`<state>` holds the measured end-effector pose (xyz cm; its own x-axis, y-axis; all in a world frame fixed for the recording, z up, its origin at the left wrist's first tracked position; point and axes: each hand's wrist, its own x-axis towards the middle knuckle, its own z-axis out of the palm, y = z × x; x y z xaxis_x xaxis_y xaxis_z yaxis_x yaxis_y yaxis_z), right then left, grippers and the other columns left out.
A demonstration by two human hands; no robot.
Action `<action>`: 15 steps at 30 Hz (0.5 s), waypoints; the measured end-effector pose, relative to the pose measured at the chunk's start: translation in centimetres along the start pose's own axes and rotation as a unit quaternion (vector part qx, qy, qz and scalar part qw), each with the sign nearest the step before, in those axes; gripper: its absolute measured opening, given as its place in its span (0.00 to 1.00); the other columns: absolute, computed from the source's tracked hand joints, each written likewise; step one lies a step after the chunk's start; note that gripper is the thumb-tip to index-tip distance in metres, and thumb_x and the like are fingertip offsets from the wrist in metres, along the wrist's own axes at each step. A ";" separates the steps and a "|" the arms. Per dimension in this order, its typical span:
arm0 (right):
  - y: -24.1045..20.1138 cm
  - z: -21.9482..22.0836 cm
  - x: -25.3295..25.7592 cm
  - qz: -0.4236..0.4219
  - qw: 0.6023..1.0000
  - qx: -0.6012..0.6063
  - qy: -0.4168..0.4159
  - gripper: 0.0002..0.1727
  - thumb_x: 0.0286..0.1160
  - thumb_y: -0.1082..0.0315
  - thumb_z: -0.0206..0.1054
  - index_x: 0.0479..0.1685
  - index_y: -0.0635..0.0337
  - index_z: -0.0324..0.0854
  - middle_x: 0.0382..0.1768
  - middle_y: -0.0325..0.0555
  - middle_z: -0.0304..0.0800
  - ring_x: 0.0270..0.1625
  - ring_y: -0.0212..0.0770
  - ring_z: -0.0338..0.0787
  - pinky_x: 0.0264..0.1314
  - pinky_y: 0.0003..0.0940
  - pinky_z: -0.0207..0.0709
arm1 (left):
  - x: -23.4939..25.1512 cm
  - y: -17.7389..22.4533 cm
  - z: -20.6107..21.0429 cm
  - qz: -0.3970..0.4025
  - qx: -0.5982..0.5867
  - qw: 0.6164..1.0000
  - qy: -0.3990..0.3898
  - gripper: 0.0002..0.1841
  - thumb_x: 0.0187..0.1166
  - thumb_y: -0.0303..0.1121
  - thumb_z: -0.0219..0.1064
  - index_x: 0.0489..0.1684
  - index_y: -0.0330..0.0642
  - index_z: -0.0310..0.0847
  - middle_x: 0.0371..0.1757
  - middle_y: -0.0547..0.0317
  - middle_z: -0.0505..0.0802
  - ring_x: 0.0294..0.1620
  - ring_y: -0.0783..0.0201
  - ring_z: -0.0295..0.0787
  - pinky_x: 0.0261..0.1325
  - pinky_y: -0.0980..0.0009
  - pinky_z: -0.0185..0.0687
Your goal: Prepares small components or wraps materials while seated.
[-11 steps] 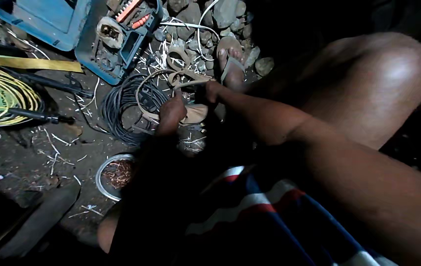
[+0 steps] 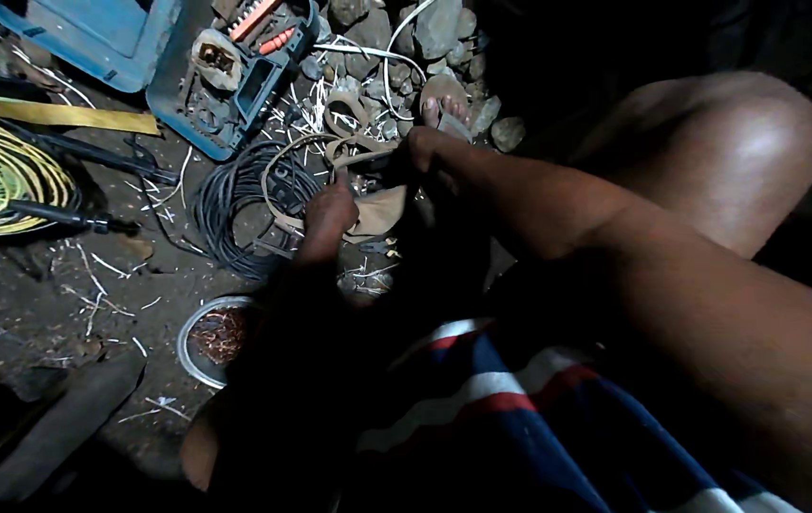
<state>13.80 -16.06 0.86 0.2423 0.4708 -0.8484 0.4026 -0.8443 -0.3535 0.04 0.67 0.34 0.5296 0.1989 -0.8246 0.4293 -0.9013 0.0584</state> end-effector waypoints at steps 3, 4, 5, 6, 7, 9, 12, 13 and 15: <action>2.0 1.9 1.2 -0.007 0.997 0.049 0.059 0.11 0.76 0.65 0.69 0.50 0.60 0.90 0.56 0.61 0.91 0.63 0.63 0.88 0.66 0.70 0.77 | -0.2 0.3 0.4 0.007 -0.007 1.000 -0.002 0.47 0.70 0.34 0.67 0.95 0.54 0.47 0.58 0.35 0.91 0.60 0.32 0.89 0.55 0.29 0.81; 1.8 2.0 0.9 0.000 0.997 0.052 0.060 0.12 0.76 0.66 0.68 0.53 0.60 0.90 0.58 0.62 0.90 0.65 0.64 0.87 0.67 0.70 0.76 | -0.3 0.4 0.4 0.009 -0.009 1.000 -0.006 0.48 0.70 0.33 0.67 0.96 0.54 0.46 0.59 0.35 0.91 0.60 0.32 0.89 0.55 0.30 0.81; 1.6 2.2 0.7 0.010 0.997 0.055 0.062 0.13 0.76 0.67 0.68 0.56 0.60 0.89 0.59 0.63 0.90 0.66 0.64 0.87 0.68 0.70 0.76 | -0.4 0.5 0.4 0.011 -0.010 1.000 -0.009 0.48 0.70 0.33 0.67 0.96 0.54 0.45 0.59 0.35 0.91 0.60 0.33 0.89 0.56 0.30 0.81; 1.6 2.7 0.8 0.018 0.995 0.062 0.072 0.14 0.75 0.67 0.69 0.56 0.60 0.89 0.59 0.63 0.90 0.65 0.65 0.87 0.67 0.70 0.76 | -0.6 0.5 0.5 0.014 -0.011 1.000 -0.011 0.48 0.70 0.33 0.67 0.96 0.56 0.45 0.58 0.35 0.91 0.60 0.33 0.89 0.56 0.30 0.81; 1.7 3.4 1.0 0.023 0.993 0.073 0.086 0.15 0.74 0.67 0.69 0.58 0.60 0.88 0.60 0.63 0.89 0.66 0.66 0.87 0.67 0.71 0.76 | -0.7 0.4 0.6 0.019 -0.016 1.000 -0.011 0.48 0.71 0.32 0.67 0.96 0.57 0.45 0.58 0.36 0.91 0.60 0.33 0.89 0.55 0.30 0.81; 1.9 4.5 1.6 0.034 0.987 0.104 0.115 0.20 0.74 0.66 0.70 0.65 0.58 0.85 0.62 0.64 0.88 0.67 0.67 0.86 0.66 0.72 0.77 | -0.9 0.3 0.9 0.027 -0.029 0.999 -0.011 0.47 0.72 0.32 0.66 0.96 0.59 0.44 0.59 0.36 0.91 0.60 0.33 0.89 0.55 0.30 0.81; 2.1 5.2 2.0 0.041 0.970 0.174 0.165 0.37 0.73 0.69 0.70 0.87 0.49 0.68 0.69 0.64 0.86 0.71 0.68 0.85 0.70 0.72 0.75 | -0.7 0.1 1.4 0.030 -0.040 0.999 -0.009 0.47 0.72 0.32 0.65 0.97 0.61 0.43 0.61 0.36 0.90 0.62 0.33 0.88 0.57 0.30 0.81; 2.1 5.3 2.2 0.041 0.962 0.194 0.189 0.43 0.72 0.70 0.68 0.93 0.46 0.60 0.71 0.62 0.85 0.72 0.66 0.84 0.72 0.70 0.75 | -0.7 0.0 1.4 0.026 -0.039 0.999 -0.007 0.48 0.73 0.32 0.65 0.97 0.60 0.42 0.61 0.37 0.91 0.62 0.34 0.88 0.57 0.30 0.81; 2.4 5.5 2.7 0.023 0.949 0.210 0.235 0.43 0.72 0.72 0.66 0.94 0.49 0.58 0.81 0.56 0.77 0.80 0.57 0.79 0.81 0.62 0.71 | -0.8 -0.1 1.5 0.014 -0.044 0.999 0.005 0.49 0.73 0.33 0.65 0.98 0.57 0.39 0.59 0.37 0.91 0.60 0.34 0.89 0.56 0.31 0.82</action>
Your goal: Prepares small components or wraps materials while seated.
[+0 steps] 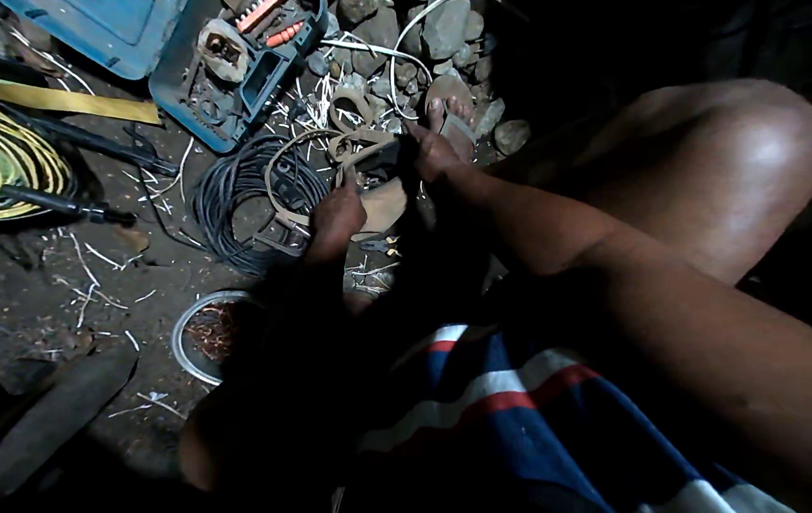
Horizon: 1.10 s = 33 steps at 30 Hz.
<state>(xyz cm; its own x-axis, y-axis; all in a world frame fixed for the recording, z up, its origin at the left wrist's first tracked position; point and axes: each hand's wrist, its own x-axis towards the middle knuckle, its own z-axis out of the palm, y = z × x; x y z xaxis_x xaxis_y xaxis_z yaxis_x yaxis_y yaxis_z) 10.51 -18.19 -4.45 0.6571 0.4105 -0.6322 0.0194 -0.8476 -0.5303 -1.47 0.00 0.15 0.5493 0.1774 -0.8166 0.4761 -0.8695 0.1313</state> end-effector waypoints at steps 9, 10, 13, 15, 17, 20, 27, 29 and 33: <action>-0.2 -0.5 1.1 0.014 0.998 -0.031 -0.059 0.33 0.77 0.65 0.67 0.86 0.48 0.70 0.67 0.58 0.88 0.69 0.62 0.87 0.71 0.68 0.77 | 0.3 -0.3 0.1 -0.005 0.014 1.000 -0.005 0.50 0.71 0.34 0.67 0.97 0.56 0.40 0.58 0.37 0.91 0.59 0.34 0.90 0.55 0.31 0.82; 0.0 0.0 1.1 0.012 0.996 -0.054 -0.063 0.31 0.77 0.62 0.68 0.83 0.46 0.74 0.67 0.57 0.88 0.69 0.61 0.87 0.70 0.68 0.78 | 0.2 -0.4 0.2 -0.004 0.018 1.000 -0.009 0.50 0.71 0.35 0.67 0.97 0.57 0.40 0.58 0.37 0.92 0.58 0.34 0.90 0.54 0.31 0.82; -0.4 0.7 0.5 0.030 0.992 -0.110 -0.057 0.26 0.75 0.56 0.69 0.75 0.44 0.81 0.69 0.59 0.84 0.68 0.63 0.86 0.64 0.69 0.80 | 0.0 -0.6 0.5 0.002 0.018 1.000 -0.023 0.49 0.72 0.35 0.67 0.97 0.57 0.41 0.60 0.36 0.91 0.59 0.34 0.89 0.54 0.30 0.82; -0.7 0.8 0.0 0.053 0.988 -0.133 -0.054 0.20 0.76 0.54 0.67 0.66 0.46 0.86 0.67 0.59 0.85 0.65 0.63 0.88 0.60 0.69 0.82 | -0.1 -0.7 0.8 0.003 0.021 0.999 -0.025 0.49 0.71 0.36 0.68 0.97 0.57 0.42 0.58 0.36 0.91 0.57 0.34 0.90 0.52 0.30 0.83; -1.0 0.8 -0.1 0.076 0.984 -0.146 -0.064 0.17 0.79 0.52 0.65 0.55 0.50 0.89 0.60 0.57 0.91 0.62 0.62 0.90 0.56 0.70 0.82 | -0.2 -0.7 0.9 0.001 0.028 0.999 -0.030 0.48 0.71 0.36 0.69 0.96 0.57 0.43 0.57 0.36 0.91 0.57 0.34 0.90 0.53 0.31 0.83; -1.2 0.8 0.1 0.076 0.983 -0.137 -0.098 0.16 0.80 0.54 0.64 0.51 0.54 0.89 0.57 0.58 0.92 0.62 0.63 0.90 0.57 0.72 0.81 | -0.4 -1.4 0.2 0.015 -0.021 0.998 -0.056 0.41 0.75 0.38 0.65 0.94 0.61 0.53 0.60 0.36 0.91 0.60 0.33 0.89 0.56 0.28 0.80; -0.8 1.1 0.8 0.009 0.990 -0.050 -0.134 0.17 0.82 0.53 0.65 0.51 0.56 0.92 0.54 0.59 0.93 0.61 0.61 0.90 0.65 0.69 0.78 | 0.1 -0.6 0.1 0.012 -0.487 0.873 -0.025 0.19 0.90 0.41 0.56 0.69 0.39 0.79 0.47 0.46 0.92 0.34 0.58 0.90 0.38 0.58 0.90; -1.2 0.8 0.7 0.006 0.989 -0.007 -0.150 0.16 0.80 0.55 0.67 0.44 0.59 0.92 0.47 0.58 0.93 0.55 0.60 0.91 0.61 0.68 0.78 | 1.4 1.0 1.3 -0.001 -0.533 0.846 -0.024 0.23 0.92 0.46 0.54 0.73 0.38 0.76 0.55 0.45 0.93 0.42 0.55 0.95 0.48 0.54 0.93; -1.4 -0.2 0.4 0.046 0.982 0.081 -0.166 0.15 0.79 0.57 0.68 0.40 0.60 0.90 0.37 0.52 0.91 0.41 0.50 0.89 0.48 0.58 0.81 | 4.0 3.2 3.1 -0.071 -0.603 0.794 -0.017 0.28 0.91 0.55 0.52 0.71 0.38 0.78 0.56 0.46 0.91 0.52 0.53 0.91 0.56 0.52 0.89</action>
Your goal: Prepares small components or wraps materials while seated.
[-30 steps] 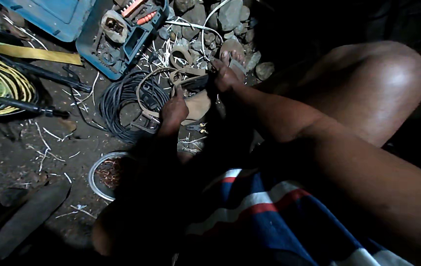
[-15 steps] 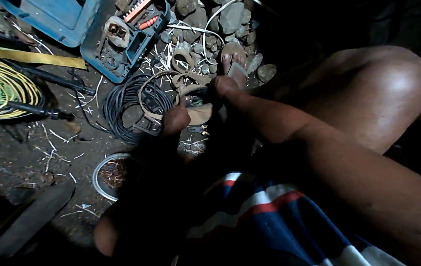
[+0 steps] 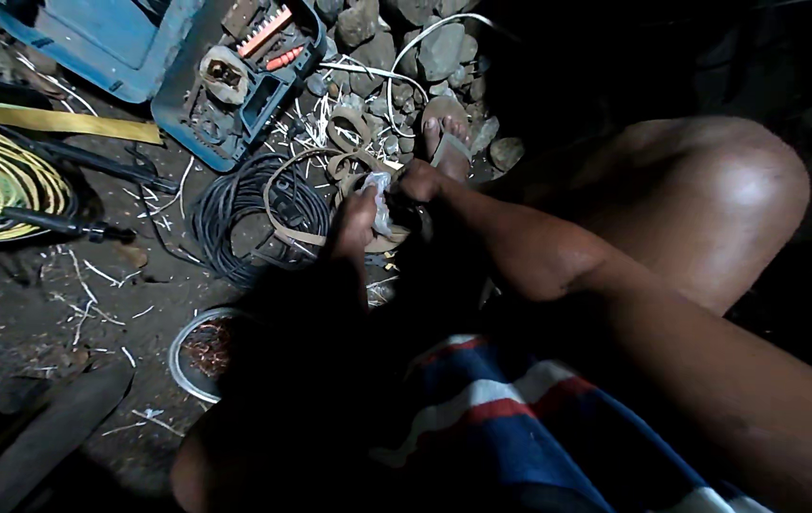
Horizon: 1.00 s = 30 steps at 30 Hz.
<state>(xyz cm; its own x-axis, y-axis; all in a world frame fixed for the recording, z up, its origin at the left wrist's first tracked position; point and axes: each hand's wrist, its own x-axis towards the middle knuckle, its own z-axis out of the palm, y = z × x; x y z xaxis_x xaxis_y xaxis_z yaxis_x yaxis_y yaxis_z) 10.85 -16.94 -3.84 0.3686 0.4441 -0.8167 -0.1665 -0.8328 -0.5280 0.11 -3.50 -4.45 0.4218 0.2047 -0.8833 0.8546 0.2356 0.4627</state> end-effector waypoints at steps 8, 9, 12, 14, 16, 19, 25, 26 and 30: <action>0.1 -1.1 0.5 0.071 0.987 0.122 0.077 0.18 0.80 0.54 0.67 0.45 0.62 0.88 0.43 0.54 0.91 0.46 0.50 0.90 0.54 0.57 0.83 | 0.7 -2.1 0.0 -0.080 0.023 0.996 0.021 0.38 0.83 0.67 0.55 0.82 0.47 0.71 0.76 0.41 0.81 0.77 0.43 0.77 0.72 0.34 0.76; 0.2 -1.0 0.7 0.070 0.988 0.111 0.085 0.18 0.80 0.53 0.67 0.46 0.61 0.88 0.46 0.55 0.92 0.50 0.52 0.91 0.57 0.60 0.82 | 0.5 -2.6 0.1 -0.060 0.050 0.997 0.024 0.37 0.84 0.66 0.54 0.82 0.48 0.72 0.75 0.40 0.83 0.77 0.43 0.78 0.72 0.34 0.76; -0.1 -0.9 0.7 0.054 0.993 0.055 0.093 0.20 0.82 0.53 0.65 0.49 0.62 0.88 0.49 0.59 0.91 0.54 0.57 0.90 0.60 0.64 0.80 | -1.3 -2.0 0.7 -0.025 0.097 0.994 0.038 0.32 0.89 0.60 0.52 0.84 0.50 0.71 0.76 0.40 0.82 0.77 0.42 0.78 0.73 0.34 0.74; -0.4 -0.8 0.3 0.033 0.996 -0.007 0.076 0.21 0.83 0.52 0.65 0.53 0.63 0.88 0.51 0.62 0.91 0.57 0.61 0.90 0.63 0.68 0.78 | -2.2 -1.7 1.0 -0.024 0.146 0.985 0.089 0.32 0.91 0.57 0.49 0.76 0.39 0.76 0.69 0.34 0.86 0.72 0.38 0.82 0.71 0.34 0.75; -1.0 -0.4 -0.2 0.012 0.997 -0.067 0.038 0.21 0.85 0.51 0.64 0.54 0.62 0.88 0.53 0.63 0.91 0.60 0.63 0.89 0.64 0.70 0.76 | -3.0 -1.9 0.7 -0.039 0.187 0.976 0.101 0.35 0.89 0.59 0.51 0.72 0.32 0.77 0.64 0.31 0.88 0.69 0.37 0.84 0.70 0.35 0.77; -1.1 0.5 -0.8 -0.016 0.996 -0.092 -0.007 0.21 0.86 0.54 0.62 0.61 0.61 0.88 0.57 0.63 0.90 0.63 0.63 0.88 0.68 0.70 0.76 | -3.1 -4.0 0.0 0.007 0.253 0.967 0.026 0.30 0.87 0.50 0.60 0.82 0.40 0.68 0.68 0.33 0.87 0.70 0.36 0.84 0.71 0.35 0.77; -2.0 1.4 -1.7 -0.053 0.992 -0.077 -0.079 0.15 0.83 0.60 0.64 0.52 0.60 0.90 0.47 0.58 0.93 0.53 0.56 0.91 0.60 0.65 0.79 | -3.2 -3.8 1.5 0.053 0.412 0.904 -0.100 0.23 0.84 0.46 0.63 0.68 0.40 0.83 0.73 0.41 0.85 0.74 0.44 0.82 0.75 0.40 0.77; -2.0 1.3 -1.6 -0.057 0.991 -0.085 -0.081 0.16 0.83 0.60 0.63 0.53 0.60 0.90 0.49 0.58 0.93 0.55 0.56 0.91 0.62 0.65 0.79 | -3.1 -3.8 1.9 0.058 0.422 0.896 -0.126 0.21 0.83 0.43 0.62 0.66 0.39 0.84 0.69 0.41 0.87 0.71 0.44 0.84 0.73 0.40 0.78; -1.9 1.1 -1.7 -0.022 0.992 -0.119 -0.038 0.19 0.87 0.56 0.59 0.57 0.61 0.89 0.51 0.62 0.92 0.55 0.60 0.91 0.62 0.67 0.80 | -2.3 -5.2 1.9 0.032 0.468 0.872 -0.138 0.30 0.92 0.51 0.48 0.86 0.41 0.66 0.76 0.39 0.83 0.78 0.42 0.79 0.78 0.38 0.73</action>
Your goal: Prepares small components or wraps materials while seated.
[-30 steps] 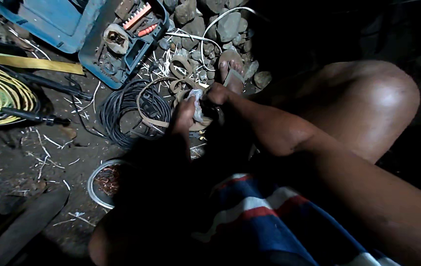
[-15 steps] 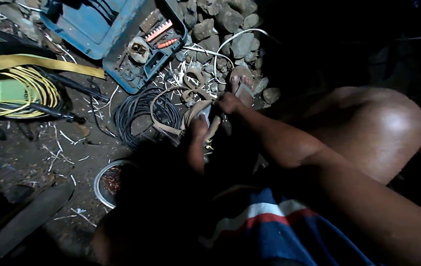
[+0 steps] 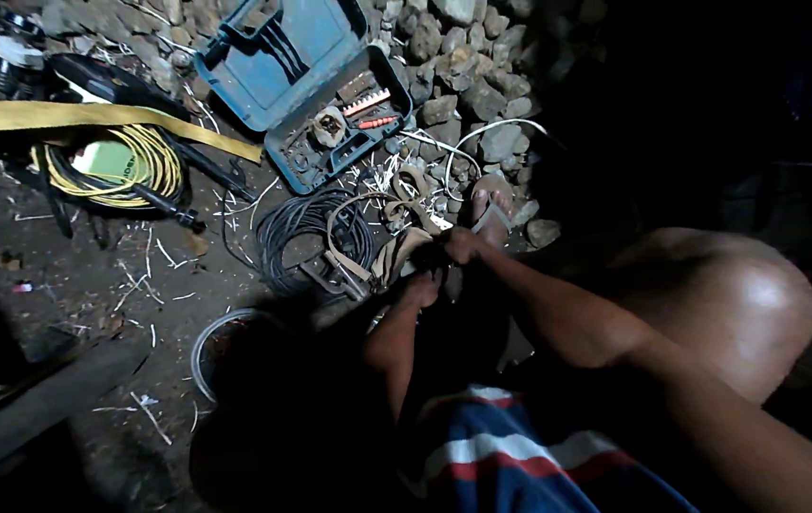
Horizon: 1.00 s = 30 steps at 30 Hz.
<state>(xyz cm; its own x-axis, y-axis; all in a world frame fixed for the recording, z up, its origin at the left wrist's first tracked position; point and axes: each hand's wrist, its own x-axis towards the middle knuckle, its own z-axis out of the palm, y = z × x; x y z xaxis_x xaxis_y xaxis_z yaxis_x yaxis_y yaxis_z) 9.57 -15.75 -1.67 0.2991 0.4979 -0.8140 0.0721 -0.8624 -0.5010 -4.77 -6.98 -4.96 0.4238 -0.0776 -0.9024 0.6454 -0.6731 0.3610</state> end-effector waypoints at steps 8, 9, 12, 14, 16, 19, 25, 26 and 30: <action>-11.5 -13.1 -8.3 -0.125 0.972 -0.174 0.094 0.20 0.88 0.55 0.61 0.71 0.51 0.84 0.49 0.55 0.93 0.53 0.57 0.92 0.60 0.67 0.81 | -3.5 0.9 -5.7 0.014 0.022 0.999 0.021 0.27 0.82 0.46 0.61 0.75 0.38 0.77 0.70 0.36 0.87 0.73 0.38 0.83 0.72 0.32 0.75; -13.2 -14.7 -10.4 -0.160 0.961 -0.186 0.128 0.19 0.89 0.55 0.60 0.70 0.49 0.84 0.47 0.51 0.94 0.50 0.53 0.93 0.58 0.65 0.82 | -4.0 0.6 -7.0 0.043 0.001 0.999 0.027 0.25 0.84 0.45 0.59 0.71 0.38 0.80 0.68 0.37 0.88 0.72 0.40 0.83 0.73 0.34 0.75; -16.3 -16.7 -15.3 -0.249 0.926 -0.207 0.195 0.15 0.89 0.56 0.60 0.59 0.49 0.88 0.40 0.43 0.93 0.40 0.44 0.92 0.48 0.56 0.85 | -5.5 -0.8 -11.2 0.112 -0.084 0.985 0.098 0.20 0.86 0.42 0.62 0.67 0.40 0.84 0.62 0.39 0.91 0.66 0.44 0.88 0.71 0.39 0.78; -16.7 -15.0 -16.0 -0.264 0.921 -0.210 0.195 0.12 0.87 0.57 0.62 0.51 0.50 0.90 0.36 0.42 0.92 0.37 0.42 0.92 0.44 0.54 0.85 | -5.1 -2.7 -14.0 0.130 -0.125 0.966 0.185 0.19 0.81 0.37 0.68 0.68 0.43 0.85 0.62 0.44 0.92 0.64 0.47 0.89 0.70 0.41 0.82; -17.3 -11.7 -15.2 -0.204 0.933 -0.271 0.120 0.10 0.83 0.56 0.66 0.51 0.47 0.90 0.37 0.45 0.93 0.40 0.50 0.93 0.44 0.61 0.85 | -4.7 -4.4 -17.6 0.117 -0.164 0.942 0.268 0.17 0.87 0.34 0.60 0.69 0.39 0.83 0.63 0.43 0.91 0.65 0.48 0.89 0.72 0.43 0.81; -19.3 -6.9 -15.3 -0.176 0.906 -0.380 -0.066 0.15 0.80 0.55 0.67 0.58 0.51 0.87 0.45 0.54 0.91 0.50 0.61 0.91 0.48 0.68 0.82 | -3.9 -5.7 -22.6 0.041 -0.224 0.903 0.364 0.20 0.90 0.39 0.54 0.73 0.41 0.78 0.59 0.43 0.92 0.58 0.47 0.92 0.64 0.43 0.85; -20.4 -6.1 -16.6 -0.234 0.882 -0.378 -0.159 0.12 0.85 0.65 0.58 0.43 0.65 0.82 0.43 0.63 0.86 0.51 0.67 0.88 0.48 0.67 0.79 | 0.5 -6.5 -28.9 -0.046 -0.210 0.860 0.462 0.28 0.85 0.39 0.60 0.86 0.46 0.68 0.72 0.41 0.87 0.75 0.43 0.82 0.77 0.40 0.74; -20.3 -6.6 -16.5 -0.217 0.886 -0.382 -0.151 0.13 0.86 0.66 0.56 0.45 0.66 0.82 0.45 0.63 0.86 0.52 0.67 0.88 0.51 0.66 0.79 | 1.4 -6.6 -29.6 -0.049 -0.205 0.858 0.469 0.30 0.85 0.38 0.60 0.88 0.47 0.66 0.76 0.41 0.84 0.78 0.43 0.79 0.80 0.41 0.72; -19.7 -8.0 -16.3 -0.217 0.898 -0.368 -0.105 0.14 0.89 0.68 0.50 0.52 0.65 0.81 0.50 0.63 0.86 0.56 0.66 0.87 0.56 0.63 0.79 | 3.9 -6.0 -31.5 -0.057 -0.184 0.863 0.466 0.32 0.86 0.41 0.60 0.91 0.50 0.60 0.78 0.39 0.82 0.79 0.41 0.78 0.80 0.40 0.70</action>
<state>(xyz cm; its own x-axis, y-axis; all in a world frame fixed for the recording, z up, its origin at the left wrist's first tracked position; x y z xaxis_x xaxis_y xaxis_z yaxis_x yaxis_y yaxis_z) 10.86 -7.59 23.82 -0.0893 0.7414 -0.6651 0.7717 -0.3706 -0.5168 13.04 19.92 -3.19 0.5608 0.7149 -0.4177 0.8022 -0.3442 0.4879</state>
